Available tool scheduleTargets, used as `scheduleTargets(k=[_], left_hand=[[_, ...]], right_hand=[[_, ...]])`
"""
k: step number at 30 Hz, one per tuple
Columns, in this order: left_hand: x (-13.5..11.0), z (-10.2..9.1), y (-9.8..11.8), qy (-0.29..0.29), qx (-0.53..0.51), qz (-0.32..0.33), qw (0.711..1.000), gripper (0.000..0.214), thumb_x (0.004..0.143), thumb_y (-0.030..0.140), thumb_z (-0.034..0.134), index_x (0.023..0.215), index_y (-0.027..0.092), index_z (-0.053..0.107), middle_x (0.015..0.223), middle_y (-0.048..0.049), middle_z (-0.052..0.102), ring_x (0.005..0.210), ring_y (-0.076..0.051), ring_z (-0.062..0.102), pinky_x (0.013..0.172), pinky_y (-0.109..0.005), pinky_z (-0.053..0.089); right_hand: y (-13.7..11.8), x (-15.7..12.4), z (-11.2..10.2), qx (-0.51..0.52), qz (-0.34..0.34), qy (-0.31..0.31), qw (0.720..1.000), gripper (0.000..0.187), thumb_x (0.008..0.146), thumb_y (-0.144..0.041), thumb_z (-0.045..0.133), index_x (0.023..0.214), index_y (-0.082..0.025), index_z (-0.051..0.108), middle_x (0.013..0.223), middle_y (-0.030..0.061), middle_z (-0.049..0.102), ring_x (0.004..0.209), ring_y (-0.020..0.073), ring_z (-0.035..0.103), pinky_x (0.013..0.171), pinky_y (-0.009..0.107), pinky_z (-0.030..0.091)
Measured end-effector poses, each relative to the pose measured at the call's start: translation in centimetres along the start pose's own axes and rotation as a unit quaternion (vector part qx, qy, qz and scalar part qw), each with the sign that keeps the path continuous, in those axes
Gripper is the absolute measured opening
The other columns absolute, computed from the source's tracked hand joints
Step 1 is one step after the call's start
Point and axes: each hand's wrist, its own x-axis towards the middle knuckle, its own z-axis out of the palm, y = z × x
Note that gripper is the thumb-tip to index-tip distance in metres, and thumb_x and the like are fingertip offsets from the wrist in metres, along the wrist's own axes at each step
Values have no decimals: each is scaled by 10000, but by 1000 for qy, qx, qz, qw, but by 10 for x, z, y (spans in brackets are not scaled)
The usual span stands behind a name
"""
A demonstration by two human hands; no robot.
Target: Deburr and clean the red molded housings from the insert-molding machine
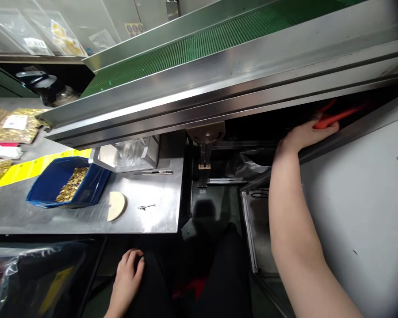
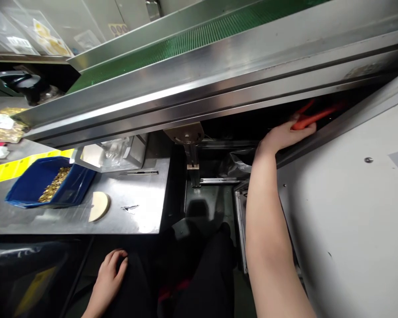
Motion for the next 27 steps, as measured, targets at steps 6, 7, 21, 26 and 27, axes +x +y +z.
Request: scheduleTargets(k=[6, 7, 21, 26, 27], left_hand=[[3, 0, 4, 5, 0, 6, 1000, 355, 980, 527, 405, 1102, 258, 602, 1269, -98, 584, 1186, -321, 597, 1084, -561, 489], [3, 0, 5, 5, -1, 6, 1000, 352, 981, 527, 408, 1104, 260, 601, 1268, -97, 584, 1183, -322, 598, 1079, -561, 491], [2, 3, 13, 13, -22, 18, 1000, 327, 985, 507, 421, 1085, 260, 610, 1233, -89, 601, 1166, -316, 602, 1082, -551, 490], [-1, 1, 19, 14, -25, 23, 999, 344, 990, 506, 402, 1098, 256, 611, 1249, -95, 601, 1183, -319, 606, 1089, -551, 494], [-2, 1, 19, 12, -24, 21, 999, 346, 990, 506, 398, 1100, 255, 611, 1251, -97, 600, 1185, -321, 606, 1083, -551, 498]], right_hand=[[48, -45, -50, -145, 209, -179, 950, 48, 942, -134, 605, 972, -130, 643, 676, -11, 681, 510, 112, 656, 429, 182, 510], [54, -58, -69, -169, 253, -196, 932, 23, 922, -148, 640, 909, -129, 638, 629, -12, 671, 480, 119, 647, 412, 187, 511], [48, -226, -222, -304, 488, -350, 739, 356, 818, -391, 842, 982, -157, 629, 718, 54, 768, 618, 191, 758, 461, 215, 588], [79, -240, -185, -311, 470, -362, 742, 251, 922, -343, 759, 1021, -147, 637, 729, 30, 751, 596, 147, 730, 457, 183, 559], [87, -240, -177, -316, 468, -360, 742, 227, 948, -327, 731, 1037, -140, 638, 736, 20, 742, 591, 133, 719, 455, 177, 550]])
